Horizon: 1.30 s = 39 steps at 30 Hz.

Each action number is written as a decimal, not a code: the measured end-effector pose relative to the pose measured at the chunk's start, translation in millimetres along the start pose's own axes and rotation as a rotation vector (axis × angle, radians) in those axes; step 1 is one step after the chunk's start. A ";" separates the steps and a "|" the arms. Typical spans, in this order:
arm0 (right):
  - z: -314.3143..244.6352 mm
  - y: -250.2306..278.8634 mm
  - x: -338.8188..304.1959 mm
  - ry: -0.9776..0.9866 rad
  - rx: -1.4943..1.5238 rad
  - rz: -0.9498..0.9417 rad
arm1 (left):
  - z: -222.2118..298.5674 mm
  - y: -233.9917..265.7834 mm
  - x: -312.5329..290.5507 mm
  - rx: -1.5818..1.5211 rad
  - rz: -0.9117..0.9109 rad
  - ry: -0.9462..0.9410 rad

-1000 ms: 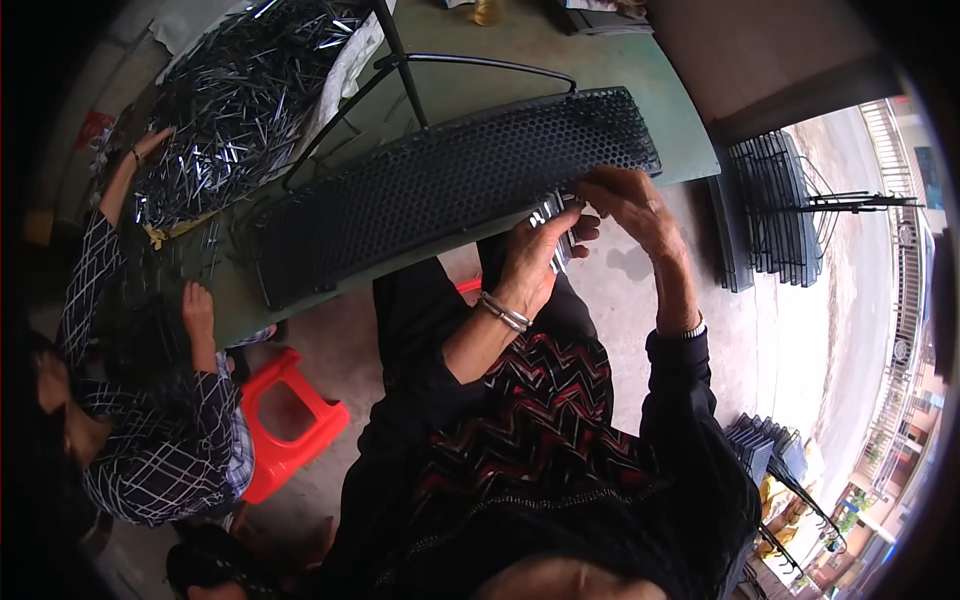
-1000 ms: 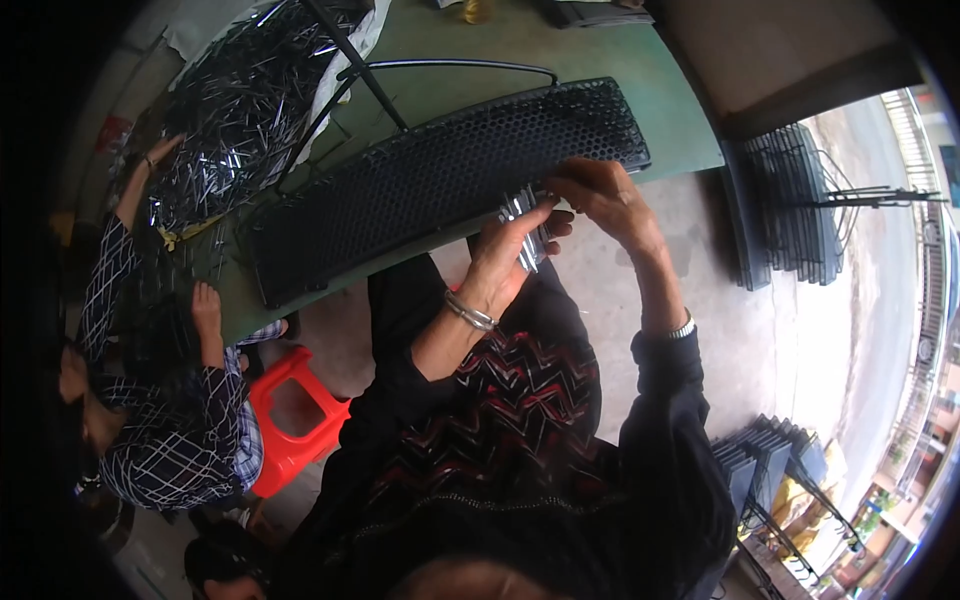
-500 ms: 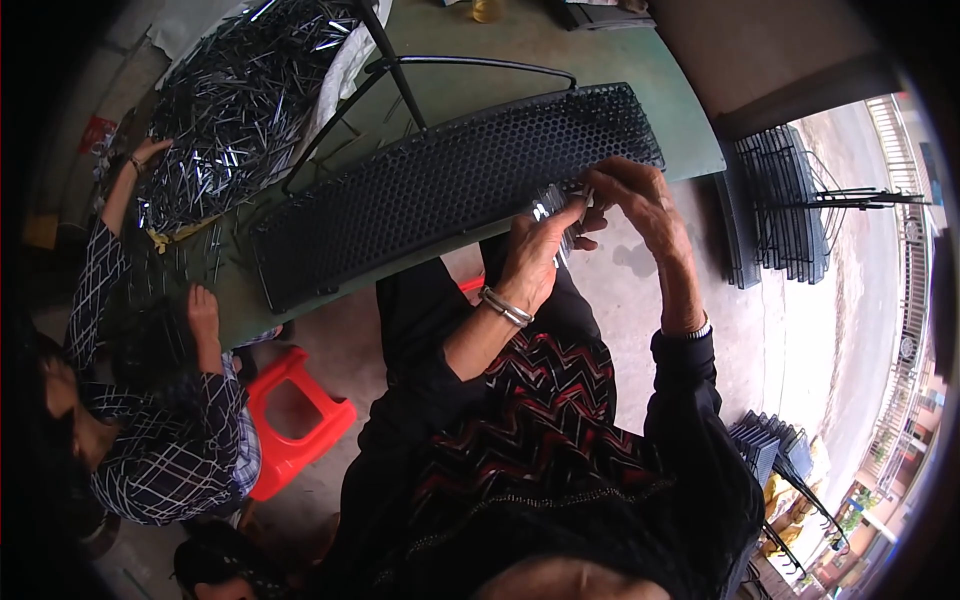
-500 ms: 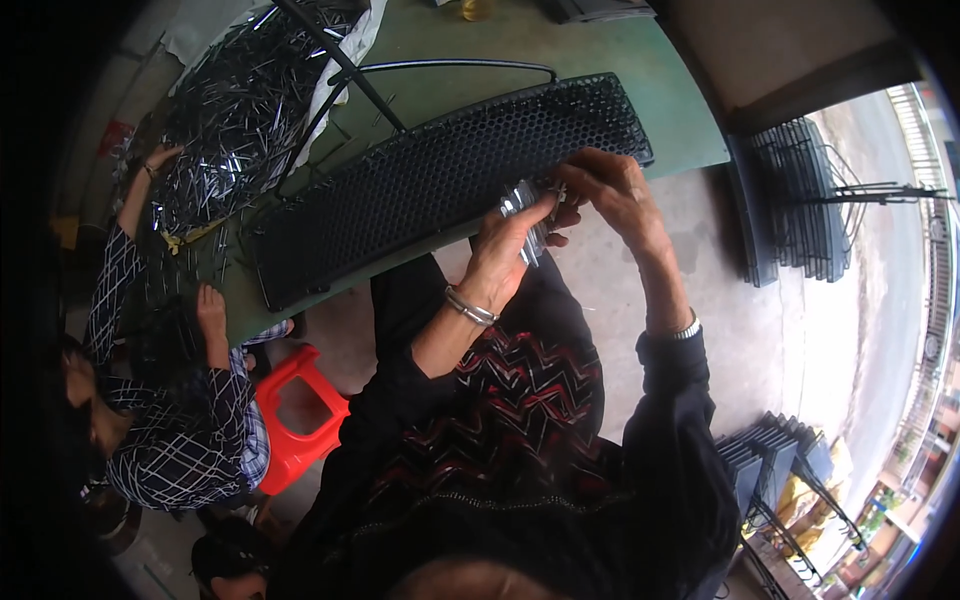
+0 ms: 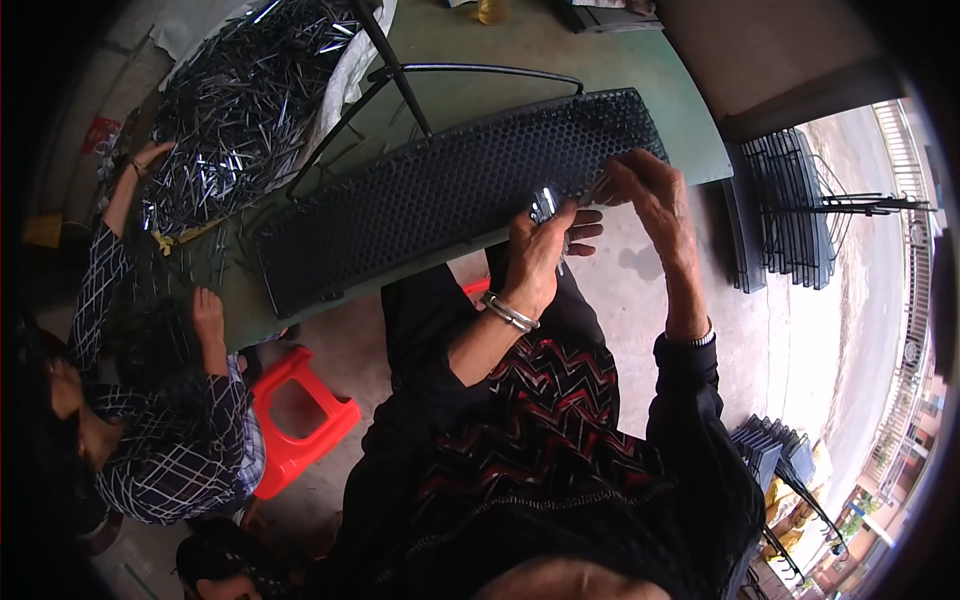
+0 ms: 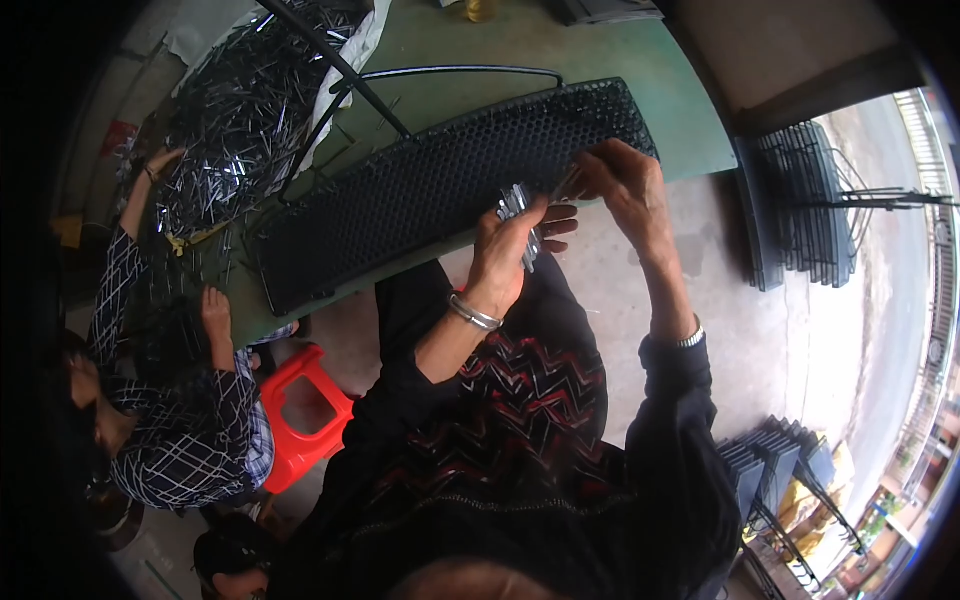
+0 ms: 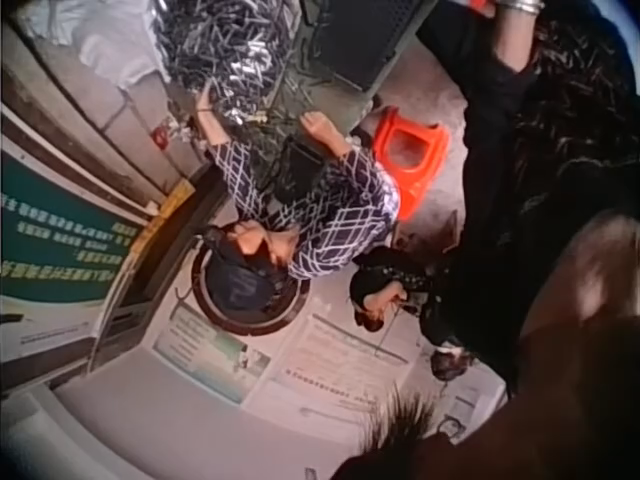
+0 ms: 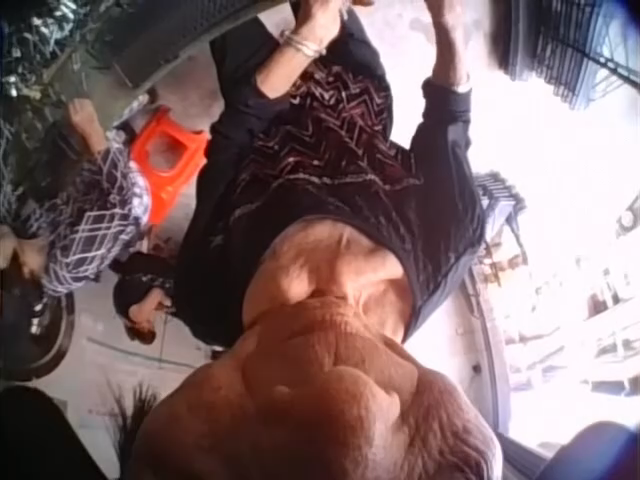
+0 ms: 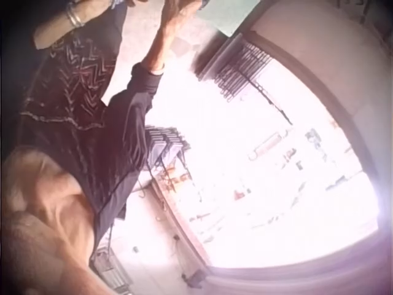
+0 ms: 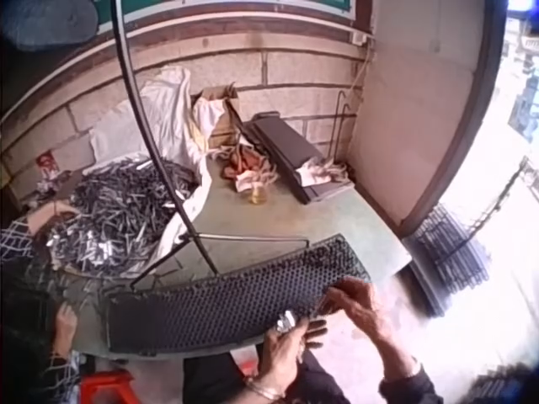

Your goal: The recorder is picking up thin metal strips and inserting them into holes in a perforated metal plate.

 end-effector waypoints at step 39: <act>15.0 -18.9 65.7 0.385 -0.438 0.259 | -23.6 5.9 -1.7 -0.221 -0.100 0.213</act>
Point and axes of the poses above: each hand's wrist, its own x-axis towards the middle knuckle, its own y-axis out of the back of the hand, z = x × y, the point moved 3 cm from there along x, towards the middle knuckle, and after that the axes turned 12 degrees about x, right-handed, at the moved point
